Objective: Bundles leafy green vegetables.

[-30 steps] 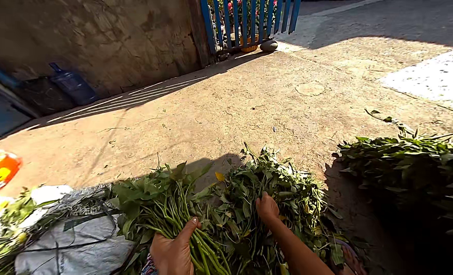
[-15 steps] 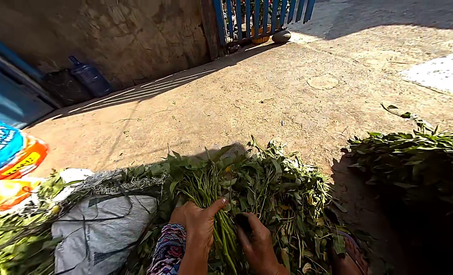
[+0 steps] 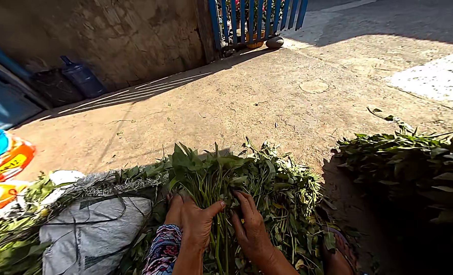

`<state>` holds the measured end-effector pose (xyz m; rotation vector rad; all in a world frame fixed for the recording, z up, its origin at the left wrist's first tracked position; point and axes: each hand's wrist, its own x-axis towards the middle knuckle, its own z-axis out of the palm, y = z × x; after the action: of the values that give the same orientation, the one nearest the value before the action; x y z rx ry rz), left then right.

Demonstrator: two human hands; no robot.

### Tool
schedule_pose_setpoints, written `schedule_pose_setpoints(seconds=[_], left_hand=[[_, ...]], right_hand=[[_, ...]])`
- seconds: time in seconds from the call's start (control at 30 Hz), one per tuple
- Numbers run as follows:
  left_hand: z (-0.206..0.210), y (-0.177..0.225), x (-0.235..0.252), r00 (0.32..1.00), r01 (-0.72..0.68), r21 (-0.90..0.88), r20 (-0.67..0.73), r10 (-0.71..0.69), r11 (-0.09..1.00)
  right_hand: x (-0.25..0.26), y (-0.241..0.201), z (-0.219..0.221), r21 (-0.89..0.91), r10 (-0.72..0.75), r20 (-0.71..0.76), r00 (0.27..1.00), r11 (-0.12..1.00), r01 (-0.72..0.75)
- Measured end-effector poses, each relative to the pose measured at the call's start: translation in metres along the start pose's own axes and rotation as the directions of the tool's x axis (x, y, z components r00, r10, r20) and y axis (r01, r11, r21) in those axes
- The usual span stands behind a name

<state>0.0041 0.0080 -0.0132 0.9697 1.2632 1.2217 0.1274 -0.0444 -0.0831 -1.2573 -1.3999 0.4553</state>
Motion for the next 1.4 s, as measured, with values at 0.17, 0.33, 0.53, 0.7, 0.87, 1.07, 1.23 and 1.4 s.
schedule_pose_setpoints(seconds=[0.17, 0.33, 0.53, 0.7, 0.87, 1.07, 1.23, 1.4], left_hand=[[0.004, 0.0, 0.001, 0.999, -0.002, -0.041, -0.036, 0.0, 0.999], [0.004, 0.0, 0.0, 0.998, -0.018, -0.046, -0.055, 0.016, 0.999], [0.006, -0.004, 0.001, 0.998, -0.003, -0.02, -0.071, 0.002, 1.0], [-0.01, 0.004, 0.002, 0.981, -0.097, 0.064, -0.16, 0.106, 0.993], [-0.044, 0.02, 0.013, 0.845, -0.287, 0.236, -0.395, 0.361, 0.929], [-0.038, 0.019, 0.01, 0.876, -0.221, 0.122, -0.412, 0.252, 0.968], [-0.03, 0.016, 0.012, 0.909, -0.143, -0.004, -0.397, 0.13, 0.99], [-0.029, 0.017, 0.016, 0.897, -0.155, -0.01, -0.42, 0.137, 0.988]], right_hand=[[0.011, -0.008, 0.012, -0.071, -0.039, -0.06, 0.997, 0.997, 0.035], [0.016, -0.009, 0.009, -0.146, -0.079, -0.048, 0.996, 0.987, 0.071], [0.009, -0.01, 0.007, 0.028, 0.055, 0.027, 0.998, 0.998, -0.056], [-0.02, 0.015, 0.004, 0.033, 0.272, 0.16, 0.949, 0.959, -0.28], [-0.058, 0.053, 0.001, -0.493, 0.501, 0.866, 0.005, 0.854, -0.169], [0.005, 0.135, 0.023, -0.517, 0.904, 0.05, 0.424, 0.387, -0.764], [0.024, 0.176, 0.018, -0.428, 0.948, -0.028, 0.316, 0.275, -0.861], [0.009, 0.134, -0.001, -0.084, 0.816, -0.116, 0.566, 0.56, -0.824]])
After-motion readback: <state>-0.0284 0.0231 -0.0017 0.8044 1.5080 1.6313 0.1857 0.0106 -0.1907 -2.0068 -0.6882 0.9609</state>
